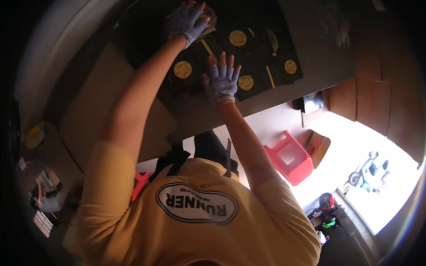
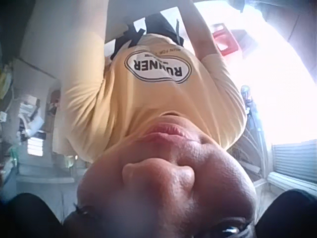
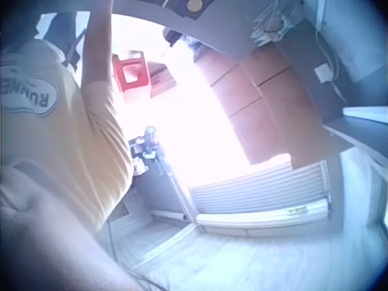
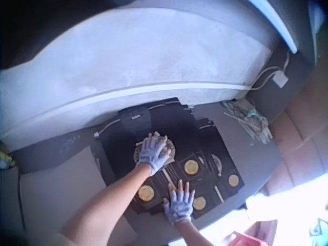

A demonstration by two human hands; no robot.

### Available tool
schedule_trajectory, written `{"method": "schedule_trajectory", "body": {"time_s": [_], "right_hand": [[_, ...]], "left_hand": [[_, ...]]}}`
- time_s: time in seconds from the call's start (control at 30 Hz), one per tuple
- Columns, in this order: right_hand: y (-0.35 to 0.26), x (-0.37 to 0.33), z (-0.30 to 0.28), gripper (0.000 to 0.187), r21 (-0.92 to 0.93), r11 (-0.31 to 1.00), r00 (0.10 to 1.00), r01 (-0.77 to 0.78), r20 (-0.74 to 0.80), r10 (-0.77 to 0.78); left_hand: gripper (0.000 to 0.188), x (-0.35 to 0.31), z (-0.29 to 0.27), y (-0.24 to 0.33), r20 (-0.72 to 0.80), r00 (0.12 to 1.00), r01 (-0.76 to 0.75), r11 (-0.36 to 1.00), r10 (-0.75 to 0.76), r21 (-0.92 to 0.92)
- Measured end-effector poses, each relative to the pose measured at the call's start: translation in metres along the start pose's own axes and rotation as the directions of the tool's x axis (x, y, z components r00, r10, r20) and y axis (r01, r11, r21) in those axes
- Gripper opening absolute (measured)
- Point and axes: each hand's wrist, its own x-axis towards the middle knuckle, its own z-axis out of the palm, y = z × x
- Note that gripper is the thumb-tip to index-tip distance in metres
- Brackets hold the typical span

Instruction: The person repeatedly picks up flat decorative panels with gold patterns and stacks them one by one on a table. The person wears gloves and handles each panel carefully, aligning them into a growing stack throughout the clip.

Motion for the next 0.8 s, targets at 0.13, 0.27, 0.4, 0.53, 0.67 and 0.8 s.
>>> {"method": "schedule_trajectory", "body": {"time_s": [0.13, 0.27, 0.4, 0.53, 0.67, 0.8], "right_hand": [[-0.004, -0.001, -0.006, 0.068, -0.086, 0.994, 0.997, -0.069, 0.011, 0.070], [-0.024, -0.005, -0.018, 0.069, -0.115, 0.991, 0.990, -0.072, -0.130, 0.057], [-0.092, -0.011, -0.060, 0.060, 0.035, 0.997, 0.970, 0.075, -0.235, -0.065], [-0.201, -0.001, -0.064, 0.051, 0.023, 1.000, 0.954, 0.012, 0.300, -0.018], [-0.193, 0.038, -0.013, 0.046, -0.226, 0.949, 0.892, -0.221, 0.346, 0.290], [-0.193, 0.040, -0.019, 0.046, -0.322, 0.921, 0.904, -0.217, 0.290, 0.314]], "left_hand": [[0.052, -0.067, -0.082, 0.010, -0.118, 0.989, -0.115, 0.964, 0.088, -0.240], [0.048, -0.218, -0.181, -0.020, -0.056, 0.990, 0.118, 0.982, -0.128, -0.149], [0.054, -0.395, -0.229, -0.066, -0.052, 0.889, 0.458, 0.878, -0.455, 0.138], [0.064, -0.495, -0.288, -0.097, -0.151, 0.837, 0.546, 0.782, -0.527, 0.300], [0.075, -0.546, -0.329, -0.140, -0.109, 0.442, 0.878, 0.404, -0.891, 0.259], [0.089, -0.613, -0.337, -0.189, -0.096, 0.142, 0.978, 0.125, -0.985, 0.167]]}}
